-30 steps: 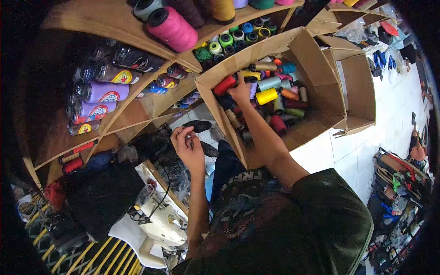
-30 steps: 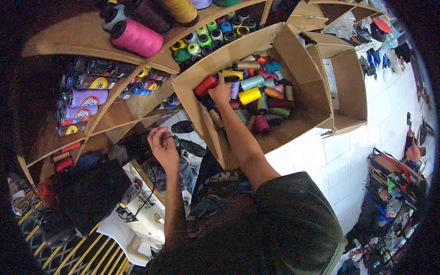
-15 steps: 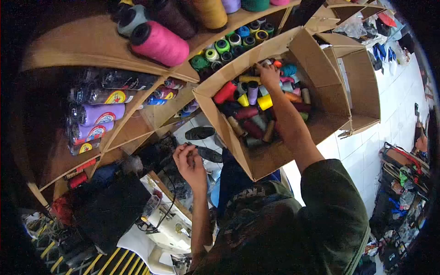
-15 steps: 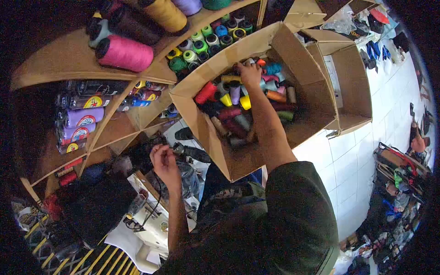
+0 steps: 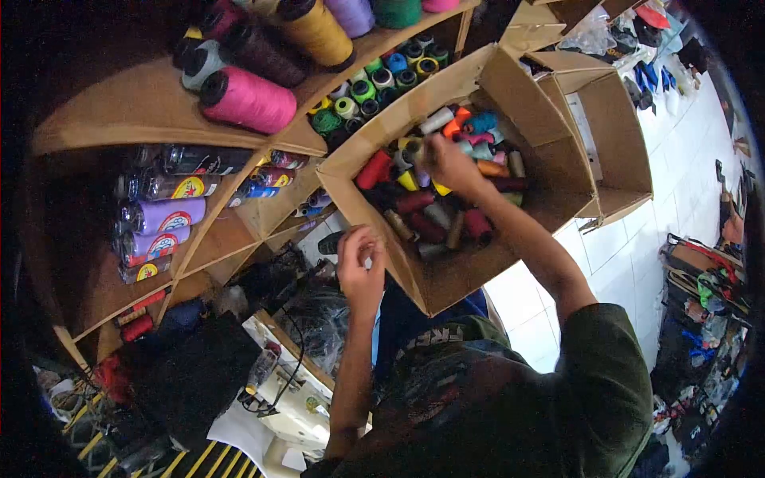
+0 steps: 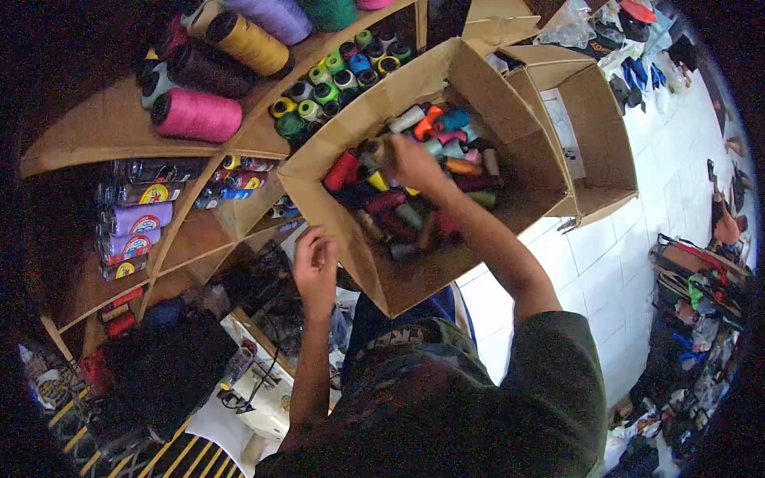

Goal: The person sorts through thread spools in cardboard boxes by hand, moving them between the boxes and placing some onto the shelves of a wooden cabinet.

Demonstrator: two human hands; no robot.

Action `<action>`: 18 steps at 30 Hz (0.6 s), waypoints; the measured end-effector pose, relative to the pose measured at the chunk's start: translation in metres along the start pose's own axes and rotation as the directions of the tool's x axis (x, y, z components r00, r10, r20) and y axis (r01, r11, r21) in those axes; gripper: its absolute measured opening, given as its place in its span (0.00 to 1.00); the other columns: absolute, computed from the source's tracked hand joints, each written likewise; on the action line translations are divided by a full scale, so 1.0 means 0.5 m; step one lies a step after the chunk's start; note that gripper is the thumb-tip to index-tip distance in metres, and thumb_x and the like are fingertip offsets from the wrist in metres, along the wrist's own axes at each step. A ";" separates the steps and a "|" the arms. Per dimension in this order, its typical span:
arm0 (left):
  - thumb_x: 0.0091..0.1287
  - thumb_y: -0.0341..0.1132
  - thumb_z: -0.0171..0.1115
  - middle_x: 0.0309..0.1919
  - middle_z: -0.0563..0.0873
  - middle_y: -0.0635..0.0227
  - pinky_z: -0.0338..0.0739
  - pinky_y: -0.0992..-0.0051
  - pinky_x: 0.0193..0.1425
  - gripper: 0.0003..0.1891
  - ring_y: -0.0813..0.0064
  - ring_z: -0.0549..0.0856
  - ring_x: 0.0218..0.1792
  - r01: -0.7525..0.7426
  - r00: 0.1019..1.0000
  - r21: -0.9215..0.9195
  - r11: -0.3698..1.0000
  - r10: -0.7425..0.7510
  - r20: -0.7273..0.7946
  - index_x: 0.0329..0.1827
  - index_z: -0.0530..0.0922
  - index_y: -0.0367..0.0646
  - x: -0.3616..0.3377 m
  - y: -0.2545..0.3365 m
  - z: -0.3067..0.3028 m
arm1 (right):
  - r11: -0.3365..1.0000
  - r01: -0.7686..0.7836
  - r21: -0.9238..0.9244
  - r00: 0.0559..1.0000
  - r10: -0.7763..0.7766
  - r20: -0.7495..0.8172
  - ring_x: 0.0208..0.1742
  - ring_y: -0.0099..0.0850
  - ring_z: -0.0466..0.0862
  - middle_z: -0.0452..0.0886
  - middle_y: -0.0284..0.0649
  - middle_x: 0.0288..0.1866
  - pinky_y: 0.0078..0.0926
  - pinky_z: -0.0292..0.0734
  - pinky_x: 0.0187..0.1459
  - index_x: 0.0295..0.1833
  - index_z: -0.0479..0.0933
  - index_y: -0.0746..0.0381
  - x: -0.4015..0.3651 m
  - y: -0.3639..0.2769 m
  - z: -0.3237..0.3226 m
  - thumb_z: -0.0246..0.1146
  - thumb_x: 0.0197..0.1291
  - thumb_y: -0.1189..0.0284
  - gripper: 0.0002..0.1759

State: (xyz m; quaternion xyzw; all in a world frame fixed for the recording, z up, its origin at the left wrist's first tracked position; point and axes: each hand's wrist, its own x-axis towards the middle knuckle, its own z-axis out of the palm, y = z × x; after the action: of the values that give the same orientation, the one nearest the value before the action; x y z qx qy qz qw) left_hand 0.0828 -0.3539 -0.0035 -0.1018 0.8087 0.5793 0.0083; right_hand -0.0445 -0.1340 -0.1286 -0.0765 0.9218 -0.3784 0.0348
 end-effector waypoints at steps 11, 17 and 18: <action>0.62 0.28 0.64 0.48 0.80 0.66 0.73 0.74 0.55 0.21 0.76 0.79 0.49 0.164 0.967 -0.064 0.984 -0.147 0.209 0.57 0.70 0.34 -0.014 0.016 0.011 | 0.874 -0.400 0.275 0.896 0.310 0.318 0.46 0.34 0.82 0.81 0.47 0.42 0.32 0.76 0.48 0.47 0.77 0.66 -0.060 -0.007 -0.033 0.61 0.60 0.56 0.23; 0.61 0.31 0.67 0.48 0.81 0.67 0.73 0.77 0.52 0.23 0.80 0.79 0.48 0.161 0.985 -0.198 0.967 -0.147 0.086 0.58 0.71 0.35 -0.027 0.002 -0.012 | 0.764 -0.293 -0.575 0.888 0.441 0.133 0.48 0.46 0.82 0.80 0.47 0.50 0.49 0.73 0.50 0.50 0.73 0.62 -0.035 0.268 0.034 0.58 0.54 0.68 0.18; 0.62 0.31 0.67 0.49 0.81 0.67 0.73 0.77 0.53 0.23 0.79 0.79 0.48 0.166 0.985 -0.206 0.964 -0.153 0.077 0.58 0.71 0.35 -0.026 0.002 -0.019 | 0.741 -0.265 -0.617 0.852 0.480 0.210 0.49 0.44 0.82 0.79 0.45 0.52 0.51 0.71 0.53 0.54 0.72 0.61 -0.032 0.263 0.027 0.58 0.55 0.68 0.20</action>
State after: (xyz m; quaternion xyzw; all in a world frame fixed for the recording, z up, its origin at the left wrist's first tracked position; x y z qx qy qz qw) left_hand 0.0962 -0.3606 0.0024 -0.1493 0.7310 0.6623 0.0686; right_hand -0.0420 -0.0484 -0.2308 0.0390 0.9653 -0.0519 0.2528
